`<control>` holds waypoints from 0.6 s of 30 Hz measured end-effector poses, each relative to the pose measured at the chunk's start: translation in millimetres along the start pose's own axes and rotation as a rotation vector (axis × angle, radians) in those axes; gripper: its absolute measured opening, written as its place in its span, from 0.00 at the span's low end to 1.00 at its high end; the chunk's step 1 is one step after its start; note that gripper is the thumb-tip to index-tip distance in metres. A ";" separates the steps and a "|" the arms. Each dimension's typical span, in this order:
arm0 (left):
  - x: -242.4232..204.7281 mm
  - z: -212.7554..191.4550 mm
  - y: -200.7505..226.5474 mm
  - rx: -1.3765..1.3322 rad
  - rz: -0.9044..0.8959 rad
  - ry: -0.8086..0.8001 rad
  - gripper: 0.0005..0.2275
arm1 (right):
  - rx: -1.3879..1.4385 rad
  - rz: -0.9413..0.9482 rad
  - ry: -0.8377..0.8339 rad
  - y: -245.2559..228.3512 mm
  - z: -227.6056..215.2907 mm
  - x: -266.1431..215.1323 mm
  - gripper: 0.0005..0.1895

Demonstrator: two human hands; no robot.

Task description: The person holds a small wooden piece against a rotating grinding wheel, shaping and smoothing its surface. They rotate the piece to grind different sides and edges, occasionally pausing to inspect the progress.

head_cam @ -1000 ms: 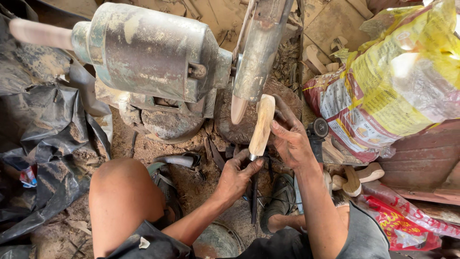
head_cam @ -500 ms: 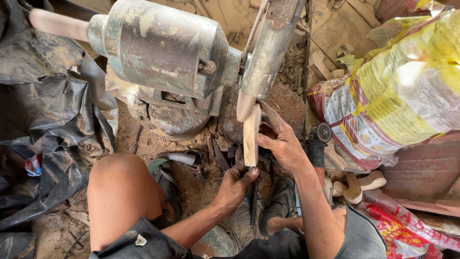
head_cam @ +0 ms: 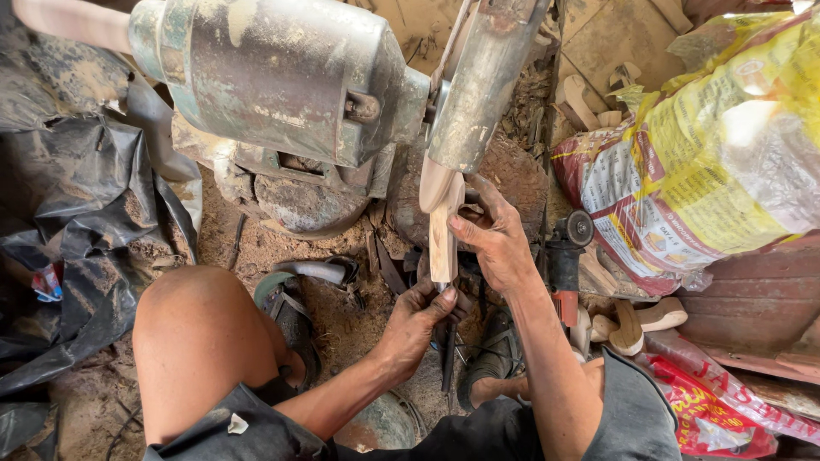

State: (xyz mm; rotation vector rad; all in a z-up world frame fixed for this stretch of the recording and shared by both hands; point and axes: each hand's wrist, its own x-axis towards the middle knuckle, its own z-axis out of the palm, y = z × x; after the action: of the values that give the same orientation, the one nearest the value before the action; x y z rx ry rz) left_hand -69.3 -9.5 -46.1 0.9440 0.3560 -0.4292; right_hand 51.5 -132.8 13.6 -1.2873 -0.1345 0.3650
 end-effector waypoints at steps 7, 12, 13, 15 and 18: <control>2.3 2.3 19.2 -0.081 0.033 -0.001 0.16 | 0.123 -0.011 0.045 2.2 0.8 14.9 0.35; 9.8 7.0 31.5 -0.170 0.032 0.020 0.15 | 0.180 -0.019 0.107 2.3 0.1 27.2 0.34; 12.7 8.3 33.4 -0.172 0.052 0.033 0.14 | 0.177 -0.015 0.116 2.3 -0.3 30.4 0.34; 18.6 11.5 35.5 -0.175 0.089 0.059 0.13 | 0.171 -0.005 0.136 3.4 -1.8 36.3 0.32; 25.3 13.2 38.3 -0.260 0.061 0.068 0.12 | 0.150 0.003 0.180 5.3 -3.9 45.3 0.32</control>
State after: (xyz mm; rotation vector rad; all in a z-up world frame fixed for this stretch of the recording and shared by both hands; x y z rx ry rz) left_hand -27.0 -5.8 -24.2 0.7149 0.4323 -0.2870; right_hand 94.0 -119.8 2.8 -1.1660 0.0461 0.2554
